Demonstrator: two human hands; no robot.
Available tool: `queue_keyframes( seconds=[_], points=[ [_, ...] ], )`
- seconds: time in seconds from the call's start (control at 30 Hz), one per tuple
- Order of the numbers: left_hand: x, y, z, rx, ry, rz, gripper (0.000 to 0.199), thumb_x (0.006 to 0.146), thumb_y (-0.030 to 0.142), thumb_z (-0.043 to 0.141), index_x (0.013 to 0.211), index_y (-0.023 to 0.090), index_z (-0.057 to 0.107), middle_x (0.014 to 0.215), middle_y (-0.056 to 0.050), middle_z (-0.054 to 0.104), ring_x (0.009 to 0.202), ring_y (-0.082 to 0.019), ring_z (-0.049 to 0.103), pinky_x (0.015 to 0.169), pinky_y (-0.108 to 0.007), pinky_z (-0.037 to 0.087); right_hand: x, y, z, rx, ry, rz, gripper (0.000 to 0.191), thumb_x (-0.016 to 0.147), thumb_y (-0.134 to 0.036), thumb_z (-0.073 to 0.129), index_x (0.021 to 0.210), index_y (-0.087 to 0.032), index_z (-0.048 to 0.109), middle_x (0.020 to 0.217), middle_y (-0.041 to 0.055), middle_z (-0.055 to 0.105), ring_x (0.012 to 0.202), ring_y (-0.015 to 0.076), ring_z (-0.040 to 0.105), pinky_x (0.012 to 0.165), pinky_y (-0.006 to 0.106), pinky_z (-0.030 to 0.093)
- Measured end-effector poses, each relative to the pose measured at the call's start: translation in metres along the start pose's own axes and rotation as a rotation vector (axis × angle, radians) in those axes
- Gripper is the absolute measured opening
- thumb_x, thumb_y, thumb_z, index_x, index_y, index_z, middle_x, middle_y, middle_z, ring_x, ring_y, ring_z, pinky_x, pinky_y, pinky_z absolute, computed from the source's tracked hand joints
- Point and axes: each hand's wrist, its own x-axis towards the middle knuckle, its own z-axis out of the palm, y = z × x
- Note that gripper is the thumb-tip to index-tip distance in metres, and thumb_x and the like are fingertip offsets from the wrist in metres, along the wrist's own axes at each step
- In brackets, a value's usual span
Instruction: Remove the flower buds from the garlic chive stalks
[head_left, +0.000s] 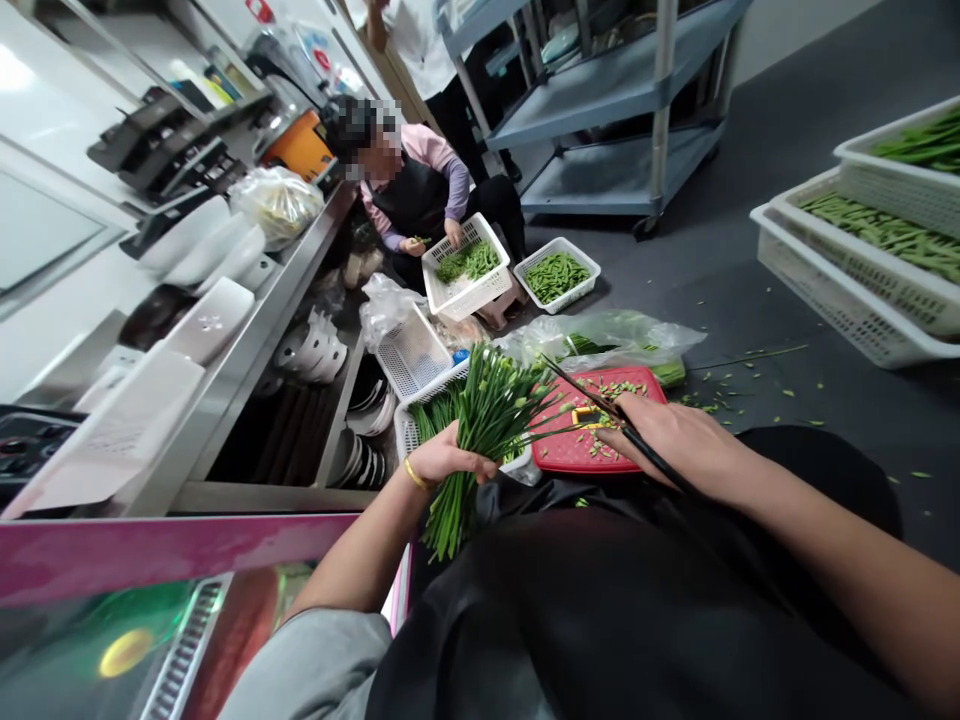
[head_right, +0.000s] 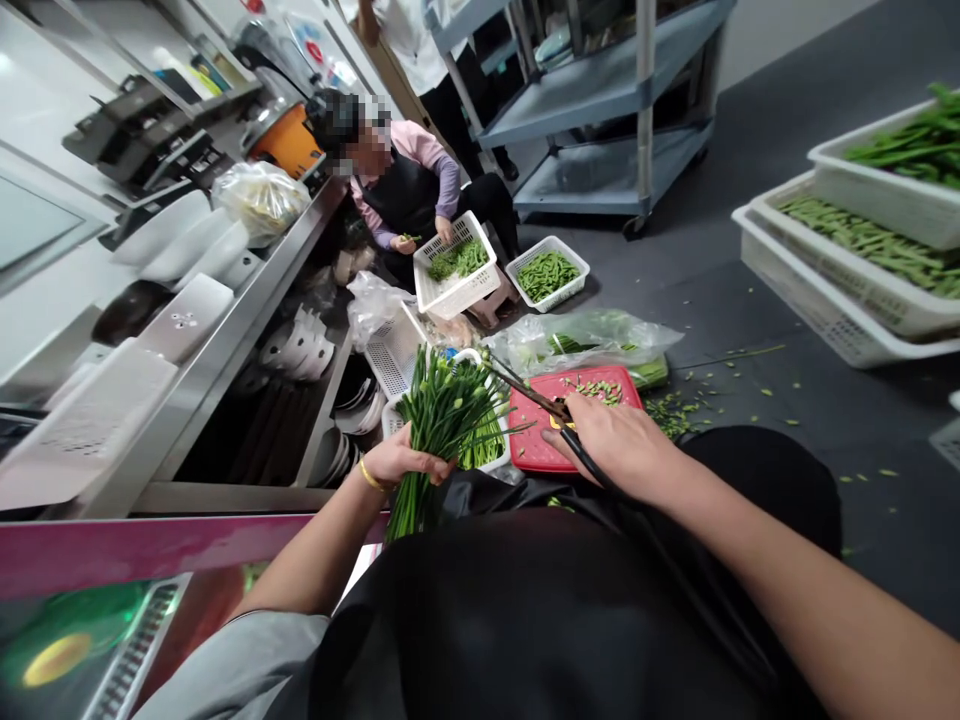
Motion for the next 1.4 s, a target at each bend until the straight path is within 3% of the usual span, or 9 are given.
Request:
queue_keyframes(
  seconds=[0.27,0.4,0.53,0.67,0.83,0.93,1.13,1.3,1.4],
  points=[
    [0.002,-0.002,-0.003,0.034,-0.089,-0.001,0.029,0.056,0.034,0.08,0.062,0.011,0.065,0.057,-0.004,0.062,0.047,-0.012,0.054,0.047,-0.024,0.045,-0.005,0.009,-0.005,-0.016,0.066,-0.071,0.025,0.092,-0.041,0.044,0.09,-0.019,0.056,0.075,0.0084,0.069,0.07,0.0232,0.067,0.056,0.027,0.033],
    [-0.001,0.001,-0.007,0.046,-0.067,0.02,0.03,0.056,0.036,0.078,0.062,0.01,0.065,0.055,-0.005,0.062,0.045,-0.012,0.054,0.044,-0.022,0.042,-0.008,0.032,0.008,0.222,0.207,-0.04,0.034,0.09,-0.05,0.042,0.077,-0.021,0.055,0.063,0.0051,0.064,0.059,0.0198,0.063,0.054,0.027,0.036],
    [-0.004,0.0,-0.011,0.073,-0.07,0.012,0.028,0.055,0.034,0.078,0.058,0.01,0.063,0.051,-0.003,0.059,0.042,-0.011,0.053,0.043,-0.022,0.04,-0.006,0.043,0.027,0.355,0.191,0.035,0.032,0.09,-0.05,0.041,0.087,-0.022,0.055,0.075,0.005,0.068,0.067,0.0208,0.067,0.059,0.027,0.043],
    [-0.006,-0.001,-0.011,0.055,-0.059,0.003,0.027,0.055,0.033,0.078,0.057,0.011,0.062,0.053,-0.004,0.06,0.044,-0.012,0.054,0.045,-0.023,0.041,-0.007,0.036,0.036,0.243,0.127,-0.028,0.029,0.09,-0.048,0.042,0.085,-0.022,0.054,0.074,0.005,0.068,0.068,0.0224,0.068,0.058,0.028,0.042],
    [-0.005,0.001,-0.008,0.016,-0.078,-0.031,0.027,0.055,0.031,0.079,0.062,0.01,0.063,0.055,-0.004,0.061,0.044,-0.012,0.054,0.045,-0.024,0.043,-0.013,0.019,0.017,0.271,0.172,-0.084,0.027,0.091,-0.046,0.042,0.09,-0.023,0.055,0.078,0.005,0.07,0.071,0.0221,0.069,0.058,0.027,0.042],
    [-0.002,0.004,-0.001,-0.04,0.011,0.001,0.027,0.054,0.03,0.078,0.061,0.01,0.062,0.053,-0.003,0.06,0.043,-0.012,0.054,0.043,-0.022,0.042,-0.015,0.014,0.01,0.296,0.153,-0.09,0.027,0.091,-0.046,0.039,0.089,-0.022,0.054,0.08,0.0058,0.07,0.073,0.0228,0.069,0.059,0.028,0.043],
    [0.002,0.002,0.009,-0.184,0.163,0.035,0.03,0.053,0.029,0.078,0.066,0.01,0.059,0.052,0.0,0.058,0.041,-0.01,0.051,0.043,-0.022,0.043,-0.022,0.013,0.027,0.208,0.059,-0.03,0.027,0.093,-0.043,0.036,0.084,-0.022,0.051,0.073,0.0056,0.069,0.067,0.023,0.069,0.059,0.028,0.042],
    [0.003,-0.002,0.007,-0.163,0.153,0.01,0.028,0.052,0.027,0.078,0.063,0.01,0.059,0.054,-0.001,0.059,0.042,-0.01,0.052,0.045,-0.023,0.044,-0.015,0.006,0.032,0.17,0.044,-0.052,0.026,0.093,-0.04,0.038,0.093,-0.021,0.055,0.082,0.008,0.071,0.075,0.0251,0.071,0.06,0.029,0.042],
    [0.003,-0.002,0.008,-0.147,0.149,0.001,0.025,0.053,0.026,0.077,0.063,0.01,0.061,0.052,-0.001,0.059,0.043,-0.01,0.053,0.045,-0.023,0.043,-0.011,0.003,0.029,0.171,0.069,-0.043,0.025,0.091,-0.041,0.04,0.088,-0.021,0.054,0.079,0.009,0.07,0.072,0.0255,0.069,0.061,0.03,0.042]
  ],
)
